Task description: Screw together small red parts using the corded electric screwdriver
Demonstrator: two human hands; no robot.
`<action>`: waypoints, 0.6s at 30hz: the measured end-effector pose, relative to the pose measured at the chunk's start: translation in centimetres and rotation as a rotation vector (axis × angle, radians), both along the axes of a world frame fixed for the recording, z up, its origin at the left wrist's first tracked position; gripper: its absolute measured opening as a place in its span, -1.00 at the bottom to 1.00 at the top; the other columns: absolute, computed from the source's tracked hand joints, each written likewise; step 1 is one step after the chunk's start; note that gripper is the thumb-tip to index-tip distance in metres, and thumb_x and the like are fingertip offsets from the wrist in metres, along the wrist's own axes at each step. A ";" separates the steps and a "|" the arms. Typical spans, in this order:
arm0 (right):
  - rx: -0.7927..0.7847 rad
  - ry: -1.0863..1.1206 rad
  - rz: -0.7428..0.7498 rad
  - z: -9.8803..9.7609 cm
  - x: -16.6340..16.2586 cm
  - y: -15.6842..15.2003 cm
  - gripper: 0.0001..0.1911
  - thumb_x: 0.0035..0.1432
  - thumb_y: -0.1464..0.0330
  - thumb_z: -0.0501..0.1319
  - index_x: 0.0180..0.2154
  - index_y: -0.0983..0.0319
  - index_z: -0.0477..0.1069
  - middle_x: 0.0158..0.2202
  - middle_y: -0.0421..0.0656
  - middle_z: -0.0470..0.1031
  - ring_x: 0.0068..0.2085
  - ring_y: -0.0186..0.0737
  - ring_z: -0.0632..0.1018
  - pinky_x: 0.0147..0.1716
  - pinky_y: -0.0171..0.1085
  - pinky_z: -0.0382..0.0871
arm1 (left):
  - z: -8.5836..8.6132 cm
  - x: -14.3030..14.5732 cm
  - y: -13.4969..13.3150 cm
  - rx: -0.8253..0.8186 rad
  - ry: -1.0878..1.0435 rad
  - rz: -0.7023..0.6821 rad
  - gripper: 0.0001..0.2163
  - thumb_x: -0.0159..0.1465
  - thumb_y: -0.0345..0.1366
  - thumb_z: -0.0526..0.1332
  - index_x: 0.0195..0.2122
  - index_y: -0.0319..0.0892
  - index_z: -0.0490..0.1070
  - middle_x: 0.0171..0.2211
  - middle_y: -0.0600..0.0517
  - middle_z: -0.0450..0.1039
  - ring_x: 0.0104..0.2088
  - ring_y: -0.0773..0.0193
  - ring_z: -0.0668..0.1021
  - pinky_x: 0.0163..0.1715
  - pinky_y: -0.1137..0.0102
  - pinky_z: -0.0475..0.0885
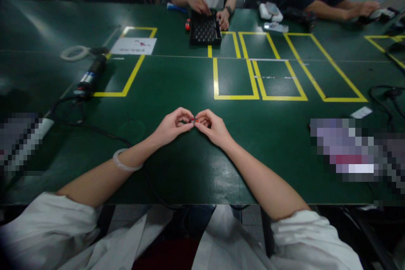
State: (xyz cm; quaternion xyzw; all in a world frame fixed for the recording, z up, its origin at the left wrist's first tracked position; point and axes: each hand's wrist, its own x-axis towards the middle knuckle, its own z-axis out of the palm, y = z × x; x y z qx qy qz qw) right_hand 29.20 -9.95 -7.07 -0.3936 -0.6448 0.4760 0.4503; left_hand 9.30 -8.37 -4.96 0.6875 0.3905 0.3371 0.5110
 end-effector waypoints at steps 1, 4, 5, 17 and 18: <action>0.015 -0.005 -0.003 0.0 0.0 0.0 -0.70 0.17 0.13 0.30 -0.18 0.18 0.37 -0.33 -0.19 0.48 -0.34 -0.29 0.49 -0.33 -0.27 0.37 | 0.0 0.0 0.0 0.000 0.010 0.005 -0.70 0.21 -0.21 0.32 -0.12 -0.27 0.37 -0.17 -0.07 0.41 -0.21 0.31 0.46 -0.33 0.52 0.40; 0.051 -0.018 -0.004 0.1 0.0 -0.1 -0.72 0.18 0.14 0.31 -0.18 0.17 0.38 -0.32 -0.19 0.47 -0.33 -0.28 0.48 -0.33 -0.27 0.37 | 0.2 0.0 0.0 0.008 0.041 0.003 -0.73 0.22 -0.20 0.30 -0.15 -0.27 0.39 -0.19 -0.07 0.42 -0.21 0.29 0.47 -0.34 0.51 0.39; 0.047 -0.016 -0.001 0.1 -0.1 -0.1 -0.71 0.18 0.14 0.31 -0.18 0.17 0.38 -0.32 -0.19 0.47 -0.33 -0.28 0.48 -0.34 -0.27 0.37 | 0.3 0.0 0.0 0.015 0.044 0.001 -0.74 0.23 -0.19 0.29 -0.17 -0.27 0.40 -0.21 -0.07 0.42 -0.20 0.28 0.48 -0.35 0.51 0.39; 0.088 -0.028 -0.026 0.4 -0.1 -0.1 -0.72 0.17 0.14 0.31 -0.21 0.17 0.37 -0.34 -0.21 0.45 -0.38 -0.30 0.45 -0.36 -0.26 0.36 | 0.2 0.0 0.0 0.028 0.035 0.010 -0.73 0.23 -0.19 0.29 -0.15 -0.27 0.40 -0.20 -0.07 0.44 -0.21 0.29 0.49 -0.32 0.50 0.41; 0.090 -0.021 -0.028 0.4 -0.1 -0.1 -0.71 0.16 0.15 0.32 -0.19 0.17 0.37 -0.33 -0.20 0.46 -0.38 -0.30 0.45 -0.37 -0.26 0.36 | 0.3 0.0 0.0 0.029 0.024 0.005 -0.74 0.24 -0.19 0.29 -0.16 -0.27 0.40 -0.20 -0.07 0.44 -0.21 0.29 0.49 -0.32 0.50 0.41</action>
